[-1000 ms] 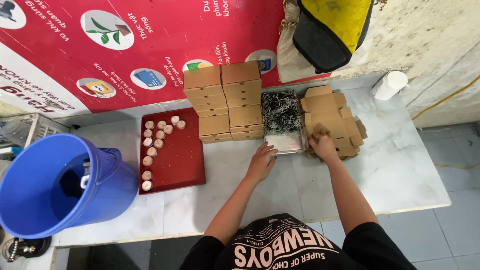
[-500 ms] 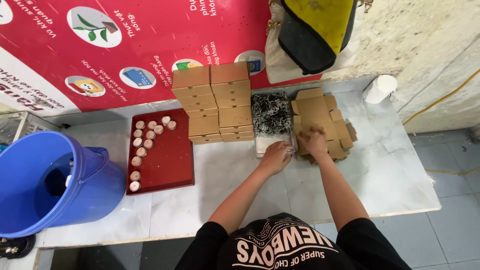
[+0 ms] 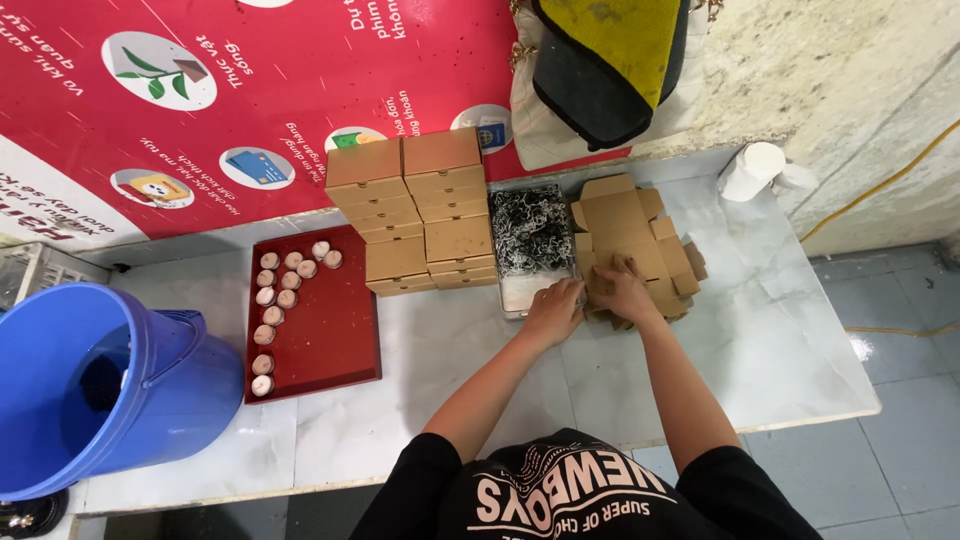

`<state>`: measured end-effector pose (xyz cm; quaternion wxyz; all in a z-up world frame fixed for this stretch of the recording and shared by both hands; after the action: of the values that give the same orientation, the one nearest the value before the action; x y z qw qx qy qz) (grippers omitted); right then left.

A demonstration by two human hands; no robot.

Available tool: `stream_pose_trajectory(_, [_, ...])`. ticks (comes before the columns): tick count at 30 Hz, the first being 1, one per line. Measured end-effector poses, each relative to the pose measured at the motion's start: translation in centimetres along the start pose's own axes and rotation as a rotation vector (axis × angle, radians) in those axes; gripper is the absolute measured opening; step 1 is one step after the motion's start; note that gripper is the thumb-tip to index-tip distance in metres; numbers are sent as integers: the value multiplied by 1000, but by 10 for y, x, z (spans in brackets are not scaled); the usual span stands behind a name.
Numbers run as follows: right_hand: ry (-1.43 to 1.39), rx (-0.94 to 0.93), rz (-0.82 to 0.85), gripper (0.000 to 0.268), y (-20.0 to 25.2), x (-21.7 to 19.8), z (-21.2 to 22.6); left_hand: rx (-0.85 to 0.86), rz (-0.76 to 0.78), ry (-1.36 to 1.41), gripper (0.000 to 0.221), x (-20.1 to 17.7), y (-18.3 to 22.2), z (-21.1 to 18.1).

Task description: The recorder is seen preparing items (possibly candles) and placing them into small cardboard boxes with packing shreds.

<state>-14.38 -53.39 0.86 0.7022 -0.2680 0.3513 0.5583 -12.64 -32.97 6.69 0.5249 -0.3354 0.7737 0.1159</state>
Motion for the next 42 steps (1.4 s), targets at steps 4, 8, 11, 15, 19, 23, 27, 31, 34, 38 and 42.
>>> stream_pose_trajectory(4, [-126,42,22,68,-3,-2,-11,0,-32,-27,59,0,1,-8])
stream_pose_trajectory(8, [-297,114,111,58,7,-29,10,-3,-32,-60,53,2,3,-12])
stream_pose_trajectory(11, [-335,118,45,45,5,-21,-11,-16,-3,-73,51,2,4,-17])
stream_pose_trajectory(15, [-299,-26,-273,22,15,-30,1,-23,-31,-47,52,-4,4,-23])
stream_pose_trajectory(19, [-499,103,-470,19,64,-105,93,-30,-47,234,58,-9,-4,-26])
stream_pose_trajectory(23, [-455,-200,-354,18,121,-132,195,-176,74,1217,66,-46,7,-39])
stream_pose_trajectory(27, [-287,-478,-238,24,145,-107,248,-491,-114,1467,51,-38,36,5])
stream_pose_trajectory(31, [-289,-591,-195,31,154,-93,276,-658,-323,1384,44,-42,96,67])
stream_pose_trajectory(34, [-392,-523,-266,36,152,-73,269,-643,-429,1354,42,-75,138,88])
stream_pose_trajectory(38, [-576,-383,-339,49,138,-52,258,-605,-482,1347,42,-109,175,96])
stream_pose_trajectory(42, [-1007,-115,-65,46,113,-10,223,-635,-504,1321,43,-112,198,110])
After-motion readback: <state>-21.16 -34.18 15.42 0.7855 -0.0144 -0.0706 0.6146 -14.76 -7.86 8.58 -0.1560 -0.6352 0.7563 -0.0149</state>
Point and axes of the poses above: each hand's wrist, its own y-axis away from the middle knuckle, its own x-axis out of the palm, z = x × y, the point moved 3 cm from there along -y, towards the middle knuckle, and after that the axes turned 8 degrees about -y, right-handed, at the moved point
